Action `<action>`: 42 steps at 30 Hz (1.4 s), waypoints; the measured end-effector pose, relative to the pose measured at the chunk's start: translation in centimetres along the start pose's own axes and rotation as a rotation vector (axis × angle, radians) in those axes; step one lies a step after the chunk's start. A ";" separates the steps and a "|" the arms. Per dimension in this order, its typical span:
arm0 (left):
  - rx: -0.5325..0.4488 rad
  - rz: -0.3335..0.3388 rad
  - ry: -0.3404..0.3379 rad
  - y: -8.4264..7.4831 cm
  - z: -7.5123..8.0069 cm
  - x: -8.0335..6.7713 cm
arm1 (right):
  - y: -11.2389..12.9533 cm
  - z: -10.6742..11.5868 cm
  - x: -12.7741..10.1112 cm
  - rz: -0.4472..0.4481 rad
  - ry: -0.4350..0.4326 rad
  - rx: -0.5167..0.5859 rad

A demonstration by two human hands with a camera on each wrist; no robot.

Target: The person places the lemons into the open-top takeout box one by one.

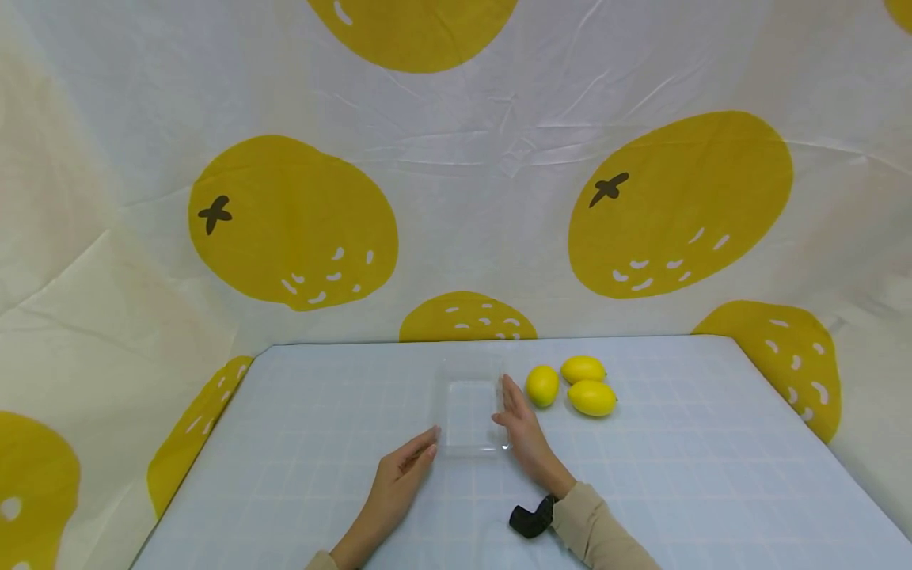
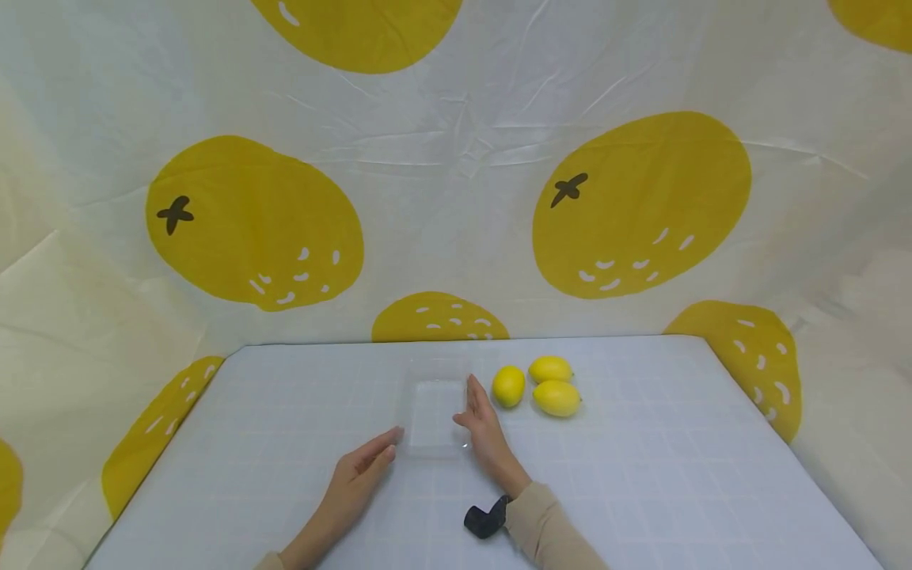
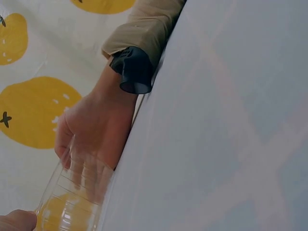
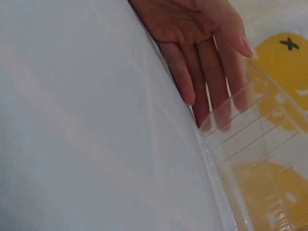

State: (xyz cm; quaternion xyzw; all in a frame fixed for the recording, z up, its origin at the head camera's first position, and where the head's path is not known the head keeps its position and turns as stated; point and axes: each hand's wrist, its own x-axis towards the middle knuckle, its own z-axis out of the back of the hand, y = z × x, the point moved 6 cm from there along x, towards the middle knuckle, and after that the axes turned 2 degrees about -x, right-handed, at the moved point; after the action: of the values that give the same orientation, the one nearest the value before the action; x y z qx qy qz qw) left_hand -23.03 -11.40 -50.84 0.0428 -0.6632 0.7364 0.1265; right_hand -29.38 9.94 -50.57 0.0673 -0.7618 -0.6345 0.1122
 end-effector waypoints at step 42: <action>0.193 0.005 0.114 -0.9 0.7 0.9 | 1.9 -0.2 -0.7 -0.147 0.007 -0.041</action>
State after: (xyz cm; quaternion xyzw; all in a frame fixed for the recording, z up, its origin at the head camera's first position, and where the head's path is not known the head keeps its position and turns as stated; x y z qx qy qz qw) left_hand -23.79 -11.88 -49.63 0.0112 -0.5812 0.7983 0.1574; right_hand -28.60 10.28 -48.70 0.1229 -0.7412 -0.6563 0.0693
